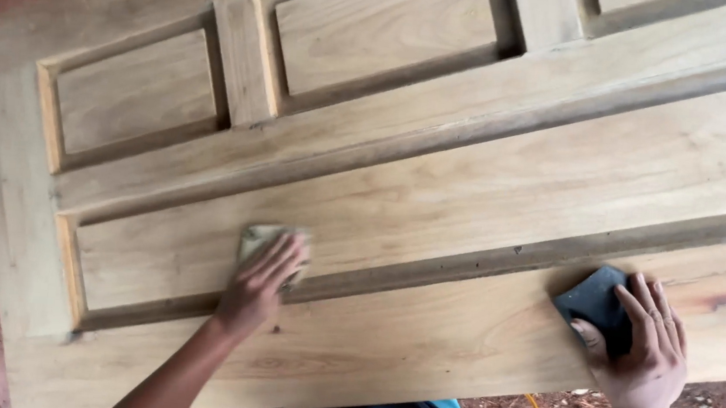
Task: Sanding a wooden door manually using sandpaper to smooth the surface.
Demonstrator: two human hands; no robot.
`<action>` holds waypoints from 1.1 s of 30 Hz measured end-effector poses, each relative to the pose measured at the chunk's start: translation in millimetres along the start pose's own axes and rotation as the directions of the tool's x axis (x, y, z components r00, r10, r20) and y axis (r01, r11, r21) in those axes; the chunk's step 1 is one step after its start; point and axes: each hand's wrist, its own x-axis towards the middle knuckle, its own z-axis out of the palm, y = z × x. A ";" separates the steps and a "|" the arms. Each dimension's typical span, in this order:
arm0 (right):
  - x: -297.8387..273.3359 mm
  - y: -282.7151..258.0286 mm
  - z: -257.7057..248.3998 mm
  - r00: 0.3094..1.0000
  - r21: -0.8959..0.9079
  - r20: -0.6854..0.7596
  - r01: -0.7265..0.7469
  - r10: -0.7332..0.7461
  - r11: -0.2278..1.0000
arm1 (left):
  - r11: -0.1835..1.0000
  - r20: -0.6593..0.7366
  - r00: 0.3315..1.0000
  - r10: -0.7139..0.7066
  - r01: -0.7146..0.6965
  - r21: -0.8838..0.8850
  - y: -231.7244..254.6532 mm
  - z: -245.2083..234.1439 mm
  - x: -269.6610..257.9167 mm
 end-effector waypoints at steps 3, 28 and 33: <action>-1.3 -0.4 0.9 0.999 -0.038 0.018 -0.040 0.041 0.998 | 0.994 -0.209 0.977 -0.049 0.027 -0.106 17.1 83.0 32.3; -1.6 -5.1 4.8 0.999 -0.072 0.000 -0.050 0.050 0.996 | 0.993 -0.082 0.992 0.097 -0.091 0.078 -16.1 25.1 20.5; -2.3 -3.3 2.1 1.000 -0.079 -0.001 -0.007 0.007 0.997 | 0.941 -0.438 0.889 0.132 -0.251 -0.225 140.3 150.6 220.3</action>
